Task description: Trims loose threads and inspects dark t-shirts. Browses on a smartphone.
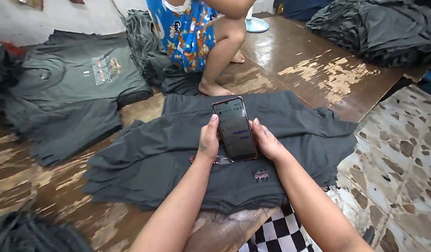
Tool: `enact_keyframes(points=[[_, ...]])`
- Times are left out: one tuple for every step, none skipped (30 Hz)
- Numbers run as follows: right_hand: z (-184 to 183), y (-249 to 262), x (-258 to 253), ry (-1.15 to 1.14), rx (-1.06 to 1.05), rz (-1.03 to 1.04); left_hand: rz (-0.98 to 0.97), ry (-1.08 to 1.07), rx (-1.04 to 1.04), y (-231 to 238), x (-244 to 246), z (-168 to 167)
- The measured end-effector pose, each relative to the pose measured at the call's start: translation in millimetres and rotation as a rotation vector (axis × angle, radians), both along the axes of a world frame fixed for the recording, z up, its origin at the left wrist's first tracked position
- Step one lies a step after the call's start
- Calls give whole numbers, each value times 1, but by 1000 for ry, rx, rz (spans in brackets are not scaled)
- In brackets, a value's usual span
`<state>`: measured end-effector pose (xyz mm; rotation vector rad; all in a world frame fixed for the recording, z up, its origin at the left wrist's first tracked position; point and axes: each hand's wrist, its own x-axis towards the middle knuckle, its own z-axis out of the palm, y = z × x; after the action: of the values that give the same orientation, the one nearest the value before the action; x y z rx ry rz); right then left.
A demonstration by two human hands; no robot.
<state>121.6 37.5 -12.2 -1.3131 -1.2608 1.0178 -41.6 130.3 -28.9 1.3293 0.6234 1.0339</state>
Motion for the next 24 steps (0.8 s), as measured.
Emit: enact_keyframes(points=[[2, -2, -1, -59, 3, -5, 13, 8, -8, 0, 0, 1], [5, -4, -1, -108, -4, -5, 30, 22, -21, -1, 1, 2], [8, -5, -2, -139, -8, -2, 48, 36, -34, -2, 1, 4], [9, -6, -3, -152, -9, -2, 66, 45, -48, -2, 1, 5], [10, -7, -4, -158, -7, -1, 69, 49, -55, -3, 1, 5], [8, -6, -3, -154, 0, -1, 63, 41, -54, -3, 1, 5], [5, -5, -2, -136, 10, 6, 57, 18, -51, -3, 1, 5], [2, -4, -1, -109, 23, 14, 40, -4, -54, -3, 0, 5], [-1, -2, 0, -71, 35, 22, 23, -21, -59, -3, 0, 4], [-2, -1, 1, -31, 36, 23, 12, -28, -64, -2, 1, 4], [-2, 1, 0, 8, 32, 15, -5, -29, -66, -1, 1, 4], [-3, 2, 0, 47, 27, 9, -16, -29, -65, -1, 1, 4], [-3, 2, -1, 81, 19, 5, -29, -27, -55, -1, 1, 3], [-3, 3, 0, 108, 11, 3, -44, -19, -43, -1, 0, 3], [-4, 3, 0, 125, 3, -2, -50, -1, -32, -1, 0, 3], [-4, 4, 1, 136, -2, 0, -53, 22, -23, -2, 0, 2], [-5, 4, 2, 148, -5, 1, -66, 46, -18, -2, -1, 3], [-4, 4, 2, 163, -13, -3, -83, 70, -13, -3, -1, 4], [-3, 4, 1, 181, -23, -11, -106, 84, -13, -4, -2, 6], [-2, 4, 1, 195, -31, -20, -129, 88, -19, -4, -3, 7], [-2, 5, 1, 206, -40, -27, -145, 91, -30, -4, -3, 8], [-1, 5, 0, 214, -44, -37, -155, 93, -40, -4, -2, 8], [-1, 5, 0, 220, -45, -41, -158, 90, -47, -3, -2, 8], [-1, 5, 0, 219, -38, -37, -150, 82, -48, -3, -2, 6]])
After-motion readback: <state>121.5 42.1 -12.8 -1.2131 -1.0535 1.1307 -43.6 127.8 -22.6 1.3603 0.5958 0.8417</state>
